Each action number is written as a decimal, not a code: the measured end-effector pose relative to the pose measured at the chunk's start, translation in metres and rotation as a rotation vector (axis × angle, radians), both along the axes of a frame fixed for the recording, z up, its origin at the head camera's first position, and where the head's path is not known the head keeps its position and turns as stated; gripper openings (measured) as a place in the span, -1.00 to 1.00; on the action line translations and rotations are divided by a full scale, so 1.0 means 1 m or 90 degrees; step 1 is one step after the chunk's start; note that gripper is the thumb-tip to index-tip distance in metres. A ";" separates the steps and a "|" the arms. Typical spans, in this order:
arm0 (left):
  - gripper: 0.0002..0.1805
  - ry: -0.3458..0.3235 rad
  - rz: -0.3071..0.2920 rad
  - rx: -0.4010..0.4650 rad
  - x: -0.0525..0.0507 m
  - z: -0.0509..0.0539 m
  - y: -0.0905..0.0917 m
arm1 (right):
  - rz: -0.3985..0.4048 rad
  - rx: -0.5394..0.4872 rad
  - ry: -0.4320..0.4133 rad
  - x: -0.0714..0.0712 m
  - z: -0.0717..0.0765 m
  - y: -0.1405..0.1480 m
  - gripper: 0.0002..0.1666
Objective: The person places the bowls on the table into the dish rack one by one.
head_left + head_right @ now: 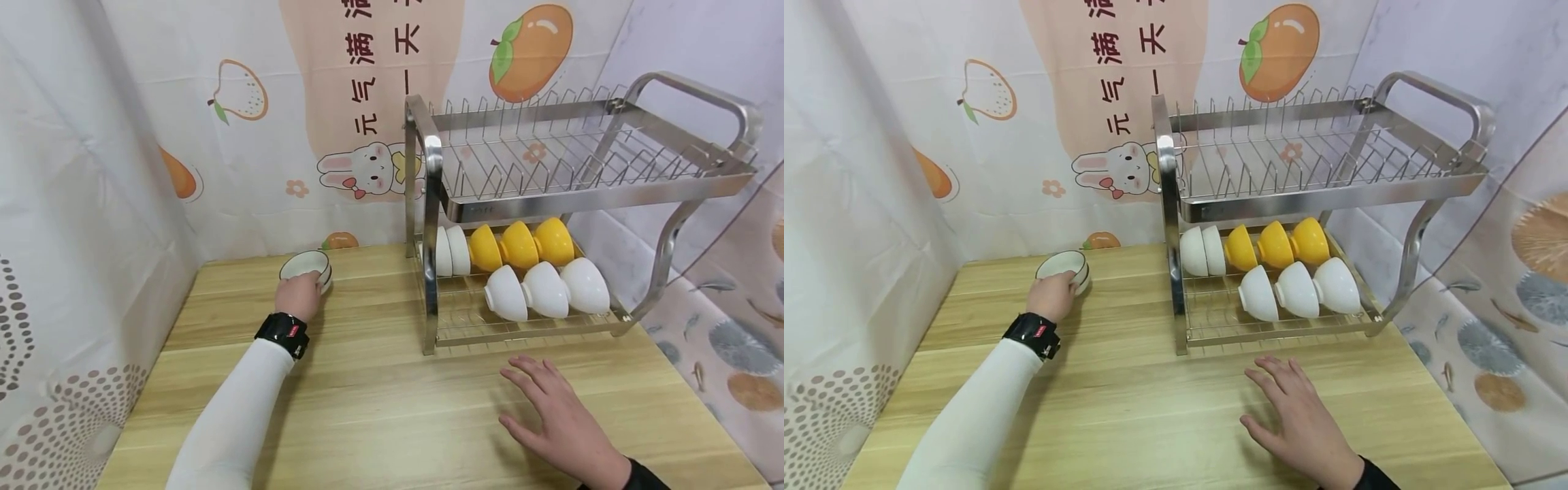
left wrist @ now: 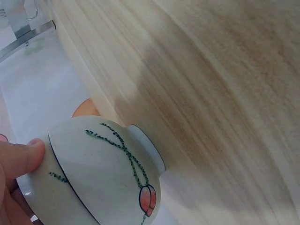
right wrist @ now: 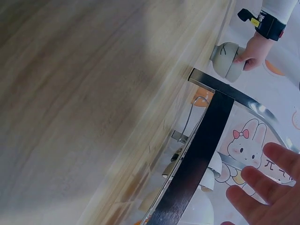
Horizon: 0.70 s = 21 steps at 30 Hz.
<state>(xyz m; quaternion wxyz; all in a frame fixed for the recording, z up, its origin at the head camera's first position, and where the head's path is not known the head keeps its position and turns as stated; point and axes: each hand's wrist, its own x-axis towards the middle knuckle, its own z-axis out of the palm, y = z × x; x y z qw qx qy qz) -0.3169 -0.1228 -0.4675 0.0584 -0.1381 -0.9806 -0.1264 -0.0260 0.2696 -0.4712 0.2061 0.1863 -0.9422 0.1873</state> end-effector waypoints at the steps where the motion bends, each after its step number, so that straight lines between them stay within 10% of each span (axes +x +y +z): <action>1: -0.72 0.008 -0.001 0.000 0.001 0.000 -0.001 | 0.000 0.000 -0.001 0.000 0.000 0.000 -0.25; 10: -0.84 0.099 -0.021 0.034 0.028 0.023 -0.010 | 0.005 -0.001 0.006 -0.001 -0.001 -0.004 -0.25; 21: -0.89 0.123 -0.234 -0.008 0.120 0.047 0.000 | 0.036 0.006 -0.007 0.002 0.003 -0.015 -0.22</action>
